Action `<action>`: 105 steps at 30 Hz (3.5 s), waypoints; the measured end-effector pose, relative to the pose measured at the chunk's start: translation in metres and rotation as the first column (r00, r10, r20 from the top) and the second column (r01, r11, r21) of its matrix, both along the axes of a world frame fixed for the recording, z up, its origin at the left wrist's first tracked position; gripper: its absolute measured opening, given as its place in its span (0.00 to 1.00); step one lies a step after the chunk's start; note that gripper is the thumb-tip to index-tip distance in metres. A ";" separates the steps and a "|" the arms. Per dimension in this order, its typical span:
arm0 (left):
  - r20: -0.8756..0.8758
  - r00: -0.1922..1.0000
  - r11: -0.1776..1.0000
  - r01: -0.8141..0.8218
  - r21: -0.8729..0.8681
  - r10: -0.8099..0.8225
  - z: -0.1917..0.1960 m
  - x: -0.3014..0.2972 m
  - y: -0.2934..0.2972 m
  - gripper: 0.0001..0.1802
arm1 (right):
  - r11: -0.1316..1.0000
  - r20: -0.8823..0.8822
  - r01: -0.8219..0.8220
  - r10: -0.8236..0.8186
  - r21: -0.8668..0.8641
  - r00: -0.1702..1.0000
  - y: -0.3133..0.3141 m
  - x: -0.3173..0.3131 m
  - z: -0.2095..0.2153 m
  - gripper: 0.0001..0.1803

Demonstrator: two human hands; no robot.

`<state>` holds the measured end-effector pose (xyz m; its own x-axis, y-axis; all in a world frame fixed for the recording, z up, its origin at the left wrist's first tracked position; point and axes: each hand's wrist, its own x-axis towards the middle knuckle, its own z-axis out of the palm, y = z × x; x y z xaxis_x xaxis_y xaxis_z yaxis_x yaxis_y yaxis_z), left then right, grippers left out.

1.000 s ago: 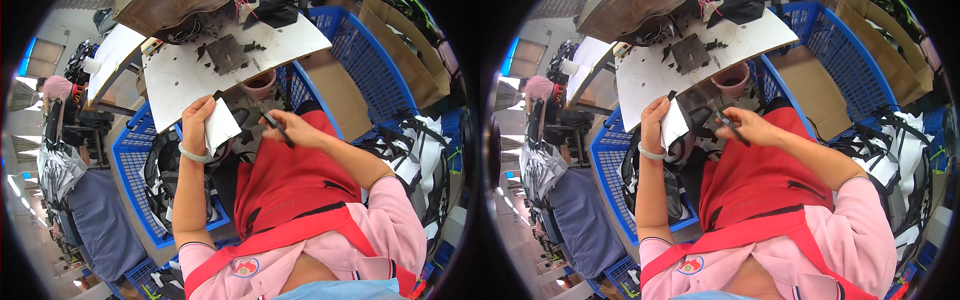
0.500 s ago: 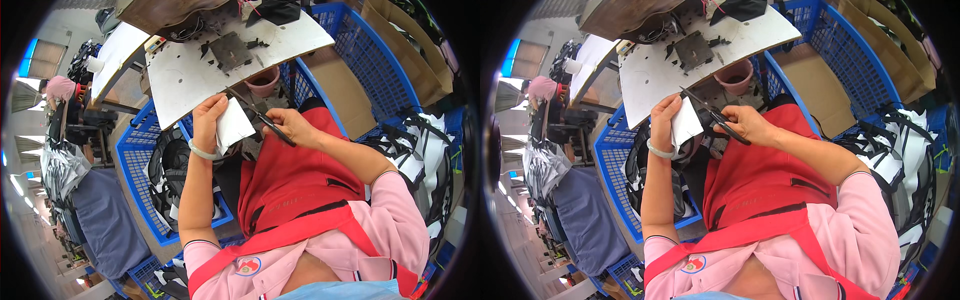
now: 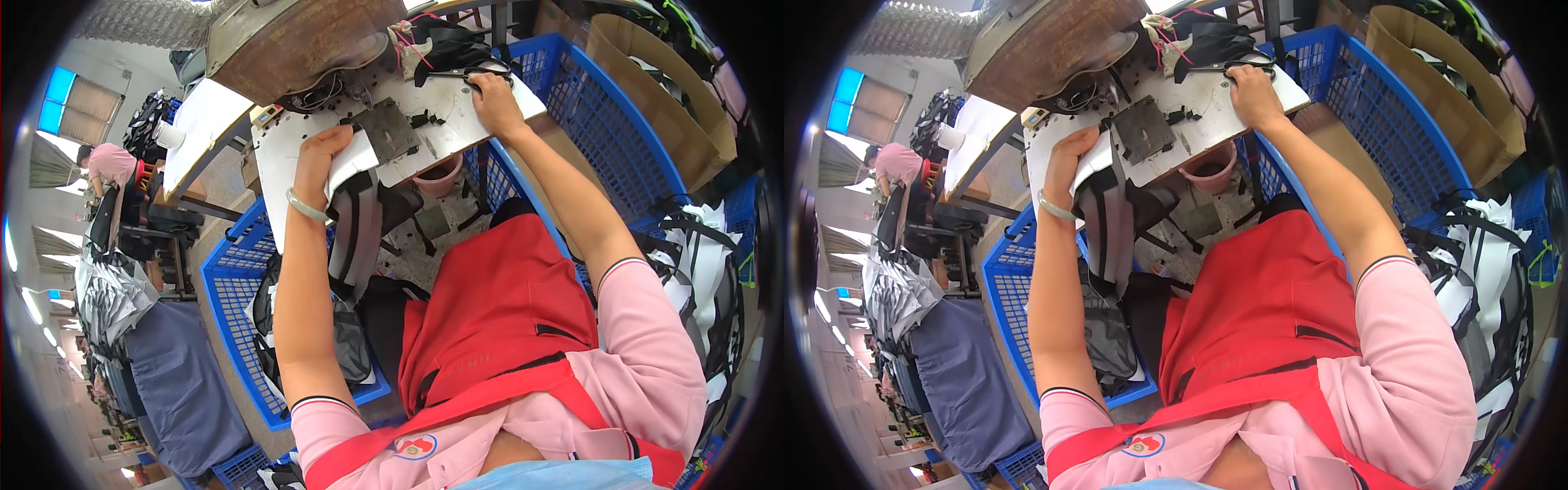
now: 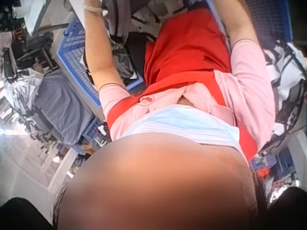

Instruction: Sewing and assembling components of a backpack using an industrial sewing machine and trimming threads with scissors.

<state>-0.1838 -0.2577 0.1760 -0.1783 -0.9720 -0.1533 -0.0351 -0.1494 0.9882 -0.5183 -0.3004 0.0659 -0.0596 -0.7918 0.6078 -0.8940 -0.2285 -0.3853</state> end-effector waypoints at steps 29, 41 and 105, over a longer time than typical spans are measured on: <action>0.144 0.891 0.760 0.443 -0.475 -0.430 -0.119 -0.112 0.249 0.06 | -0.072 0.837 -0.838 0.143 0.541 0.528 0.210 0.101 -0.025 0.22; 0.767 0.389 0.846 -0.387 -0.367 0.511 -0.265 0.138 0.218 0.21 | 0.380 0.792 -0.846 0.344 0.373 0.504 0.229 0.078 0.028 0.07; 0.749 0.634 0.777 -0.368 0.511 -0.192 -0.232 0.200 0.372 0.12 | 0.350 0.437 -0.709 0.597 0.612 0.673 0.174 0.070 0.164 0.14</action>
